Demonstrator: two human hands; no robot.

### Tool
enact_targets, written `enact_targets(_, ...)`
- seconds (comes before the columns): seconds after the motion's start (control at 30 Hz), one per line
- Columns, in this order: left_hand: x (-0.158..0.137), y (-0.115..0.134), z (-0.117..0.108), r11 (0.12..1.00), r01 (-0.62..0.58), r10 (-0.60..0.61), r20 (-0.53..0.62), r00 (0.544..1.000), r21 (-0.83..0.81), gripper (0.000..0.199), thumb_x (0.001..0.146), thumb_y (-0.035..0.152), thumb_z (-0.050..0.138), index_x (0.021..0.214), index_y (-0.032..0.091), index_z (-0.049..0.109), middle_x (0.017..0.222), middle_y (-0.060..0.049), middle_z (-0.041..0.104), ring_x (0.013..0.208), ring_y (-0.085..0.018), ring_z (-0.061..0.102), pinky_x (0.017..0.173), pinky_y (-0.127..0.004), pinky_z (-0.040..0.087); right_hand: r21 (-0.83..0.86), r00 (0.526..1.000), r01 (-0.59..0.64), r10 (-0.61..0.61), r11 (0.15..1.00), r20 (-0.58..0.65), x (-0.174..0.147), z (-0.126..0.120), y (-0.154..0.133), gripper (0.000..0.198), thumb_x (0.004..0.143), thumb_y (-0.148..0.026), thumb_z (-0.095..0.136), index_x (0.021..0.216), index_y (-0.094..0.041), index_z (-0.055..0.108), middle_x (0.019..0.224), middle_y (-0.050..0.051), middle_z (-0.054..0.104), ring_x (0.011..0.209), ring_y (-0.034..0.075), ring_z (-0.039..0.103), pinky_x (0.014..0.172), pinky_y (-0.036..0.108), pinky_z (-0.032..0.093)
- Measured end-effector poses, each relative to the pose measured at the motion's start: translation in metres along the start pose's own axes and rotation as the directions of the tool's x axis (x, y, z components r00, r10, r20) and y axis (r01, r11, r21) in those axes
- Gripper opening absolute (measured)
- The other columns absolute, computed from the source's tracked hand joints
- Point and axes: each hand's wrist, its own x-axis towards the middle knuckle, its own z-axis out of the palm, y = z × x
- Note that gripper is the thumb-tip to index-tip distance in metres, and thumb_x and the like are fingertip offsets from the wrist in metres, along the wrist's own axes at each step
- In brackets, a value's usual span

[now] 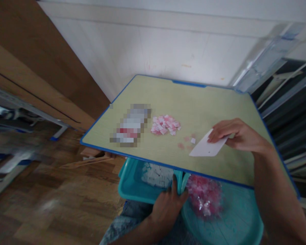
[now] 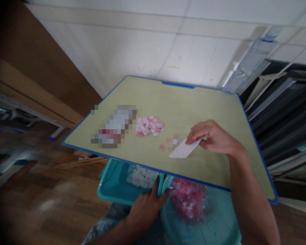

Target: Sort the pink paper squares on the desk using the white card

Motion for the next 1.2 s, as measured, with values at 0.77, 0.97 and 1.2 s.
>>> enact_targets(0.77,-0.001,0.0,0.01,0.998,0.007,-0.004,-0.049,0.999,0.059,0.043,0.083,0.019,0.027,0.122,0.035,0.033,0.126,-0.021,0.039,0.069,-0.021,0.062,0.053,-0.033,0.05,-0.372,0.955,-0.175,0.066,0.911,-0.289,-0.008,-0.001,0.022,0.037,0.056,-0.001,0.041,0.074,-0.022,0.067,0.076,-0.001,0.068,0.07,0.016,0.063,0.063,0.025,0.048)
enact_targets(0.97,0.0,0.001,0.01,0.998,0.002,0.001,-0.047,0.999,0.056,0.042,0.084,0.019,0.027,0.122,0.035,0.034,0.127,-0.022,0.038,0.069,-0.021,0.062,0.053,-0.033,0.05,-0.46,0.961,-0.133,0.002,0.878,-0.275,0.001,0.011,0.022,0.04,0.057,-0.001,0.041,0.081,-0.021,0.066,0.085,0.0,0.068,0.08,0.017,0.062,0.071,0.028,0.048)
enact_targets(1.2,0.0,0.0,0.01,0.999,-0.001,0.002,-0.029,1.0,0.049,0.042,0.084,0.019,0.025,0.122,0.035,0.035,0.125,-0.021,0.041,0.07,-0.021,0.062,0.054,-0.033,0.05,-0.333,0.951,-0.073,-0.036,0.94,-0.308,0.008,0.017,0.015,0.044,0.056,0.004,0.04,0.084,-0.019,0.066,0.088,0.002,0.067,0.083,0.016,0.061,0.073,0.028,0.047)
